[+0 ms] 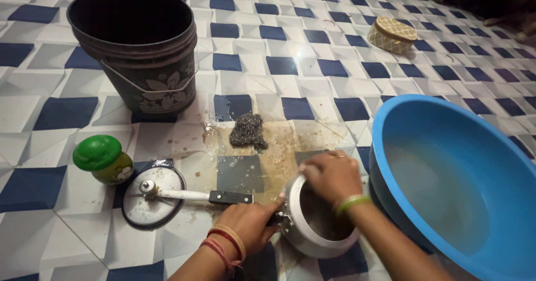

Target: The person scrubs the inside and outside of a small metal pressure cooker using a steel wool pad. They repeatedly rotate the cooker to clean all surfaces, including the handle and lid, while sitting on a tiled floor.

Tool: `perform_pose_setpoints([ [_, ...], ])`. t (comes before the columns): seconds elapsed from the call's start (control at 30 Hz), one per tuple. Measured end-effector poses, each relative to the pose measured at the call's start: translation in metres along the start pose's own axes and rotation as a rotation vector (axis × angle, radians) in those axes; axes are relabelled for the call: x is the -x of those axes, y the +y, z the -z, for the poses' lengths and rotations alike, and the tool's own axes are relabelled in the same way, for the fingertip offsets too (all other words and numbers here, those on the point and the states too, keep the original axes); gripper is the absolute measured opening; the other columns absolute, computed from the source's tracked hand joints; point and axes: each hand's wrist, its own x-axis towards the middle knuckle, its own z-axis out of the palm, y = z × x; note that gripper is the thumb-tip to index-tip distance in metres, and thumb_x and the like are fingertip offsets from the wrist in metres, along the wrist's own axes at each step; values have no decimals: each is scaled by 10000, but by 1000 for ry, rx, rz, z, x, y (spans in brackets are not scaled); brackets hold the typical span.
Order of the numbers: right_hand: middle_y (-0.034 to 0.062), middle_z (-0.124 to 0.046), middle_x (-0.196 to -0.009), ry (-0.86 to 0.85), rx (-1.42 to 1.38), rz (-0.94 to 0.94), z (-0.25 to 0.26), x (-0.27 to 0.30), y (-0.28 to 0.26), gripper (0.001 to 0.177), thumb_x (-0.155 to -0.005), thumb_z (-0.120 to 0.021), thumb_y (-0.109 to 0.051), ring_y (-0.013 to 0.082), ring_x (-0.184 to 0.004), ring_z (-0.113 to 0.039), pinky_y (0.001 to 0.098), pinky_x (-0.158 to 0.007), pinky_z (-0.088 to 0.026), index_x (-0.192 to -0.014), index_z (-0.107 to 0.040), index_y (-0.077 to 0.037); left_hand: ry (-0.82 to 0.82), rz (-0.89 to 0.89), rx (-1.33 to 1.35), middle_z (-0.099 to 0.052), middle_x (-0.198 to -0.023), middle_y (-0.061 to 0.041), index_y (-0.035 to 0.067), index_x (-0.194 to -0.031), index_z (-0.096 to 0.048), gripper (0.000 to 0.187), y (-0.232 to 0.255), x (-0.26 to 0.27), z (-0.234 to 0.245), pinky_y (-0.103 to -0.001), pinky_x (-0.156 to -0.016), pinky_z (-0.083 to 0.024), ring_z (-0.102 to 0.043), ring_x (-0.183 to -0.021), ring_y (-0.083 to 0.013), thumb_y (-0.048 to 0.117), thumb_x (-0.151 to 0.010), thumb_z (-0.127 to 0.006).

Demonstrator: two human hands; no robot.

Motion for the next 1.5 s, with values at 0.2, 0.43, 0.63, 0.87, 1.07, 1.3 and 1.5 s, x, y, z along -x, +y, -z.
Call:
perform_pose_setpoints([
  [0.2, 93, -755, -1072, -169, -21, -160, -28, -32, 24, 433, -951, -499, -491, 345, -1029, -694, 454, -922, -530, -1041, -797, -190, 10, -30, -32, -718, -900, -161, 263, -1501, -455, 630, -4, -4, -5, -519, -776, -538, -686, -867, -409, 374, -921, -674],
  [0.43, 57, -798, -990, -178, -144, 524, -10, 0, 13, 399, -884, -549, -468, 286, -978, -724, 423, -863, -547, -983, -803, -177, -48, -73, -44, -710, -899, -178, 250, -1492, -496, 557, 2, -5, -17, -524, -784, -537, -695, -853, -407, 377, -967, -632],
  [0.63, 115, -795, -935, -501, -101, -273, -13, -21, 20, 504, -962, -492, -596, 299, -918, -760, 403, -912, -571, -1059, -811, -218, 1, -86, -5, -711, -878, -181, 149, -1367, -568, 515, 3, -3, -17, -533, -758, -525, -684, -843, -413, 380, -919, -672],
  [0.87, 68, -784, -968, -229, 71, 324, -25, 10, -15, 416, -948, -487, -470, 296, -978, -741, 436, -909, -545, -883, -797, -200, 34, -60, -43, -723, -892, -153, 137, -1020, -645, 260, 4, -1, -23, -531, -774, -533, -692, -861, -404, 380, -929, -671],
  [1.07, 90, -770, -1070, -297, -63, -397, -14, -11, 13, 470, -973, -451, -553, 324, -1059, -697, 461, -967, -514, -1018, -784, -224, 1, -35, -68, -714, -870, -164, 127, -1068, -606, 290, 8, -1, -19, -536, -755, -534, -685, -850, -419, 383, -944, -660],
  [1.3, 72, -756, -896, 104, -11, 454, -35, 18, 4, 310, -955, -536, -324, 317, -910, -685, 507, -829, -487, -863, -783, -161, 9, -25, -73, -715, -875, -157, 137, -1075, -601, 287, 9, 2, -20, -535, -747, -539, -690, -843, -413, 396, -961, -645],
  [1.5, 140, -725, -989, 293, -238, -71, -19, 3, 35, 237, -884, -691, -311, 358, -945, -670, 471, -844, -516, -970, -748, -97, 23, -19, -30, -717, -884, -166, 154, -1175, -573, 322, 13, 0, -27, -544, -754, -530, -688, -848, -417, 349, -932, -655],
])
